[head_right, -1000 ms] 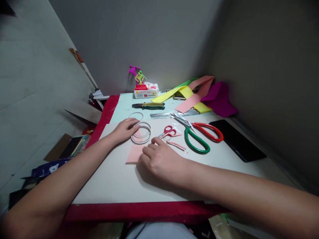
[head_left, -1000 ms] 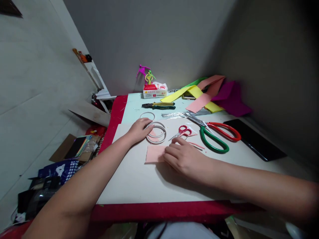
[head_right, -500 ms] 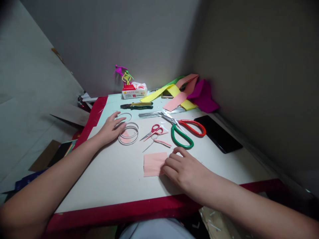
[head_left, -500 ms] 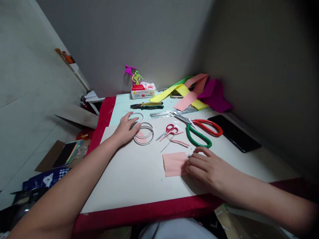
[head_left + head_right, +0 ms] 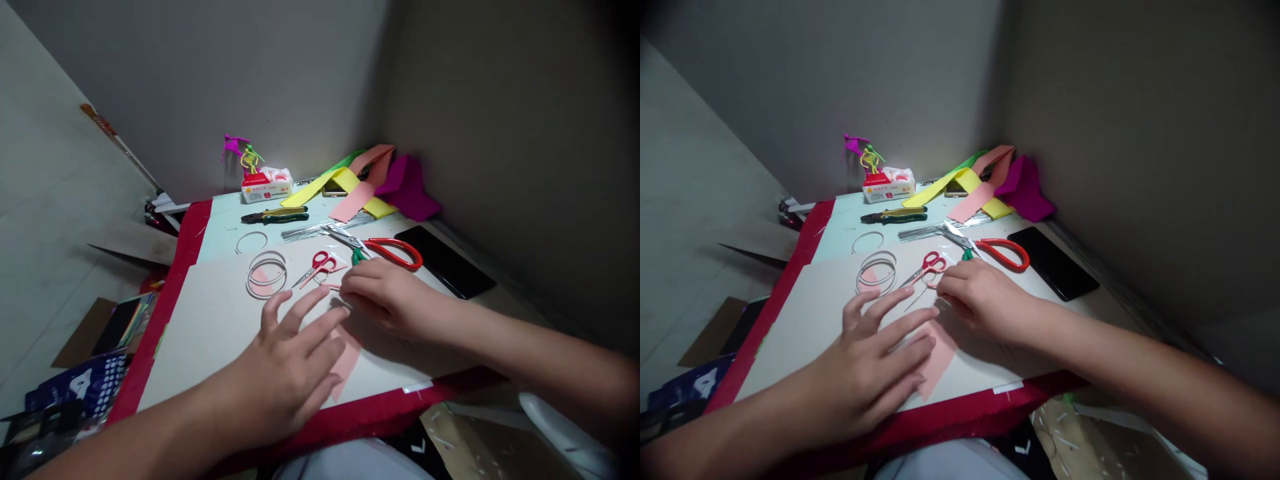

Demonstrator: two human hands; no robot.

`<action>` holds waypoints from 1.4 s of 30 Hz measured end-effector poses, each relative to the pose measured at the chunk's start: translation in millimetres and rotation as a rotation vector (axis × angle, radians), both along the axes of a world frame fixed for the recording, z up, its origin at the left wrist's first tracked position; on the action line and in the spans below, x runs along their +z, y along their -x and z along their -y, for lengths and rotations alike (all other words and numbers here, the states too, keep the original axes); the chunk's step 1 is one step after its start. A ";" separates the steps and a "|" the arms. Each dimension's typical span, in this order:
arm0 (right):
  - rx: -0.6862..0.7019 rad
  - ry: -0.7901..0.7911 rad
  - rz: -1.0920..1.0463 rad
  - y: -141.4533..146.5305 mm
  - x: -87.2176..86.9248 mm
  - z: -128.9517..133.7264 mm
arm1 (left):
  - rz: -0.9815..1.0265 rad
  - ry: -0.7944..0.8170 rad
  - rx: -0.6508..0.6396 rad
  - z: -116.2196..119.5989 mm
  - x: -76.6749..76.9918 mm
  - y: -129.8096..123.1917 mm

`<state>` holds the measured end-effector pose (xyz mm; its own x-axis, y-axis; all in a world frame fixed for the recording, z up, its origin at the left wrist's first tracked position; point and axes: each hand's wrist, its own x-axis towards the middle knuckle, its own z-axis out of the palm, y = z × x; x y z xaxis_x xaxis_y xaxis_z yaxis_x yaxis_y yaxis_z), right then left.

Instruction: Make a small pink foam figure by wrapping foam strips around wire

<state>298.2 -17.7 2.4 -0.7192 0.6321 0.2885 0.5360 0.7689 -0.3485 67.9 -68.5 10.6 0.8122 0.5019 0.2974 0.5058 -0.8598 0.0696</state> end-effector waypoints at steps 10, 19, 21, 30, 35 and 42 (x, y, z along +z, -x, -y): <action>0.032 -0.016 0.044 17.0 -32.3 18.8 | 0.074 0.089 0.147 5.5 -32.4 15.0; -0.141 -0.109 0.072 18.8 -14.8 -34.3 | 0.115 0.182 0.294 -1.5 -49.4 15.2; -0.125 -0.102 0.106 15.8 -12.7 -63.2 | 0.128 0.184 0.312 -0.9 -50.5 16.3; -0.014 -0.100 0.237 25.0 -19.0 -108.8 | 0.146 0.241 0.347 -1.3 -48.2 19.9; -0.172 -0.153 0.154 17.7 -1.8 -106.1 | 0.188 0.274 0.359 -2.6 -49.2 20.9; 0.069 0.129 -0.049 -4.2 20.8 -34.7 | 0.212 0.307 0.367 -7.7 -54.3 22.8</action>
<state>302.4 17.0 23.2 -0.7494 0.6156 0.2439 0.4634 0.7507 -0.4709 45.0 -60.8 -43.8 0.5045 0.8320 0.2309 0.7174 -0.5527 0.4241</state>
